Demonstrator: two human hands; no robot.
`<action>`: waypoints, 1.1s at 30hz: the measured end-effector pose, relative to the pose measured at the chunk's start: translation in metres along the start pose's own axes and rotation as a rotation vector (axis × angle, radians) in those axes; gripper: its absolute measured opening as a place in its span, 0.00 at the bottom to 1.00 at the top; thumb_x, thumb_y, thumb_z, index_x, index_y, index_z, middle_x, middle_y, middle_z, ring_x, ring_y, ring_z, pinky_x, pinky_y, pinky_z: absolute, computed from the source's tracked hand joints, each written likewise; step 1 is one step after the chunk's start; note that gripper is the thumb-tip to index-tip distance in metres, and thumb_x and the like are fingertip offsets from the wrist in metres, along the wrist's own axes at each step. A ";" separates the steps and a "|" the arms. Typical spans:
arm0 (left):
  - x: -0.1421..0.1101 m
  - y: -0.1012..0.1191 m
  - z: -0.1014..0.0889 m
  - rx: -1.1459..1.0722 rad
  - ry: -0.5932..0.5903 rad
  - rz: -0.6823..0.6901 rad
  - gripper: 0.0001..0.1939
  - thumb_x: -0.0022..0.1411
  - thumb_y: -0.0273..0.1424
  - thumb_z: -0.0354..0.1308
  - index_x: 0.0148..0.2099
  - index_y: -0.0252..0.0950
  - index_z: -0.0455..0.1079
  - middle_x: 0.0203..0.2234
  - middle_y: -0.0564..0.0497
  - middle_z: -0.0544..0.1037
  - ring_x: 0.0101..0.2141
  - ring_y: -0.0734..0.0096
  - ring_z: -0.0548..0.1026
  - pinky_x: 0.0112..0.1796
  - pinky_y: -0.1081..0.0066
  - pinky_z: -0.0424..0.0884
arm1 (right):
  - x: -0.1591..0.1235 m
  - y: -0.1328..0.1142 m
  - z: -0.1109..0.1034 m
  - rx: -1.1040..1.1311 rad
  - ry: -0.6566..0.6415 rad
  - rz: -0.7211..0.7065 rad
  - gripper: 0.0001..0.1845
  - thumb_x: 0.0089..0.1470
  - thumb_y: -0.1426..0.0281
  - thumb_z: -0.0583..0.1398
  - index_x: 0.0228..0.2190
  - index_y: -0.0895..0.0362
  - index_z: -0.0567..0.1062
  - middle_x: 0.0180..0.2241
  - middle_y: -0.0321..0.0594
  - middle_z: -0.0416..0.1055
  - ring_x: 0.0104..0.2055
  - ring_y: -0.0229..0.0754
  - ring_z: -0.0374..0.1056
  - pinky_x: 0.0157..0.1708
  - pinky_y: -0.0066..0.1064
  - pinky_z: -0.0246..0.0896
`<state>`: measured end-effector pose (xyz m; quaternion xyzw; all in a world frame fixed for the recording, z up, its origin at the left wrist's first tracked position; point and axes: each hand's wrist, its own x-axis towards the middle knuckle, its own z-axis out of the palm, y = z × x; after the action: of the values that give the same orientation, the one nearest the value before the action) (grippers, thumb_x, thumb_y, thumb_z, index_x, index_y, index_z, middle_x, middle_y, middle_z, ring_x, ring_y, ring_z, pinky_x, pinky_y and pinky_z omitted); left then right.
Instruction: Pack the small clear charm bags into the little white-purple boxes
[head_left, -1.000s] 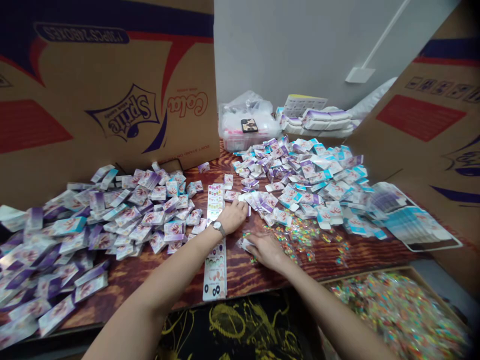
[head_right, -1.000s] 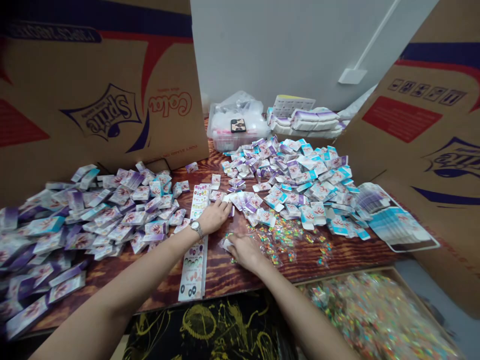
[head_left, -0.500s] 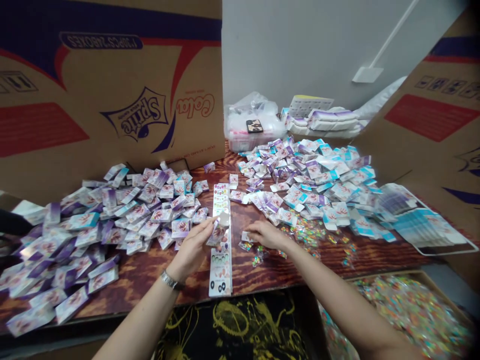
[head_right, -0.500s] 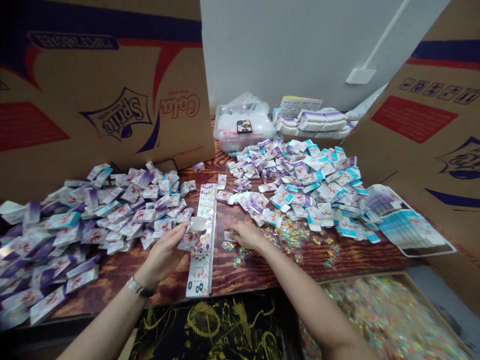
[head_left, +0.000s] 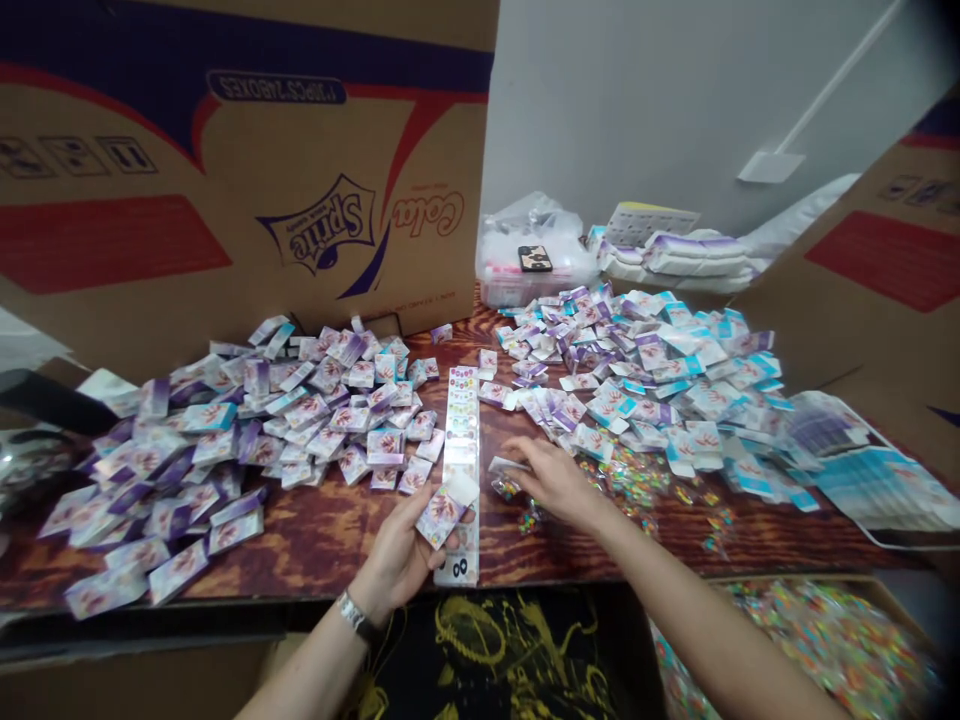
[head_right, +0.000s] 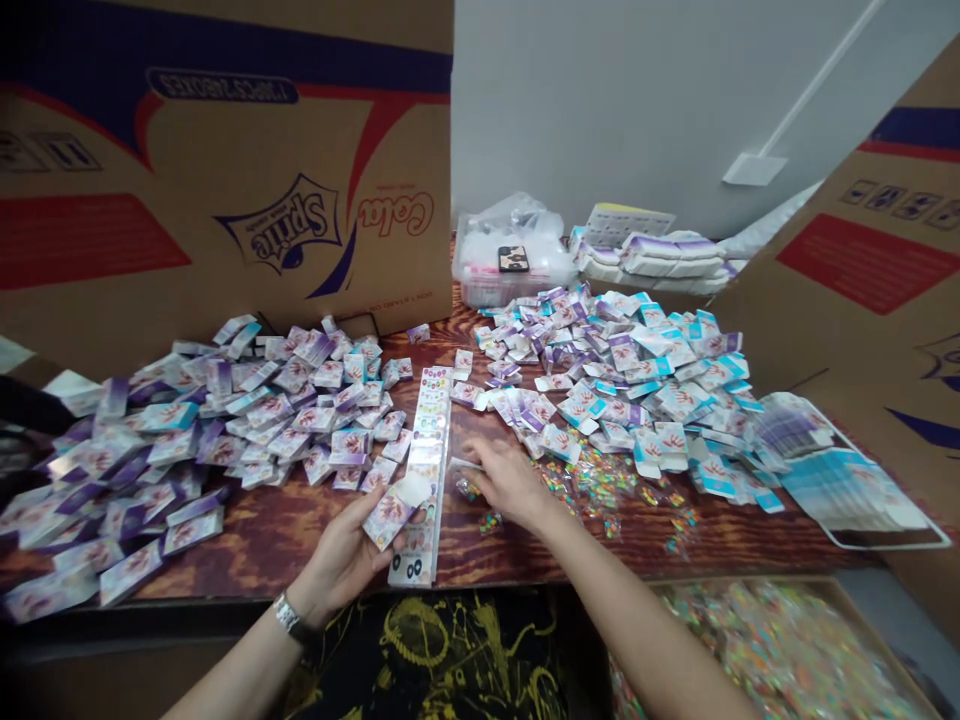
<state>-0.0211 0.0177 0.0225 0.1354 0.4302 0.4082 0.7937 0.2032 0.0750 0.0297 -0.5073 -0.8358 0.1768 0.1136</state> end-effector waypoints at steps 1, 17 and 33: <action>0.000 -0.001 0.000 -0.003 0.002 -0.011 0.14 0.64 0.36 0.50 0.45 0.30 0.64 0.29 0.40 0.78 0.17 0.74 0.72 0.12 0.82 0.57 | -0.003 -0.007 -0.005 0.010 0.084 -0.062 0.11 0.58 0.67 0.55 0.43 0.55 0.67 0.39 0.41 0.71 0.41 0.43 0.65 0.39 0.31 0.57; -0.003 -0.006 -0.002 0.030 -0.064 -0.032 0.15 0.61 0.38 0.53 0.39 0.29 0.68 0.23 0.47 0.76 0.15 0.78 0.71 0.11 0.83 0.59 | -0.017 -0.051 -0.023 -0.552 0.269 -0.881 0.08 0.58 0.75 0.53 0.36 0.57 0.72 0.33 0.40 0.71 0.33 0.39 0.63 0.31 0.32 0.57; -0.010 -0.004 0.009 0.191 -0.042 0.176 0.18 0.55 0.44 0.59 0.35 0.33 0.64 0.20 0.55 0.70 0.15 0.80 0.67 0.10 0.83 0.52 | -0.022 -0.063 -0.001 0.350 0.283 -0.376 0.12 0.58 0.76 0.53 0.43 0.55 0.69 0.40 0.45 0.68 0.43 0.42 0.65 0.42 0.36 0.65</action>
<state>-0.0142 0.0090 0.0310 0.2560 0.4370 0.4306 0.7471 0.1628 0.0293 0.0564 -0.3356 -0.8478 0.2218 0.3456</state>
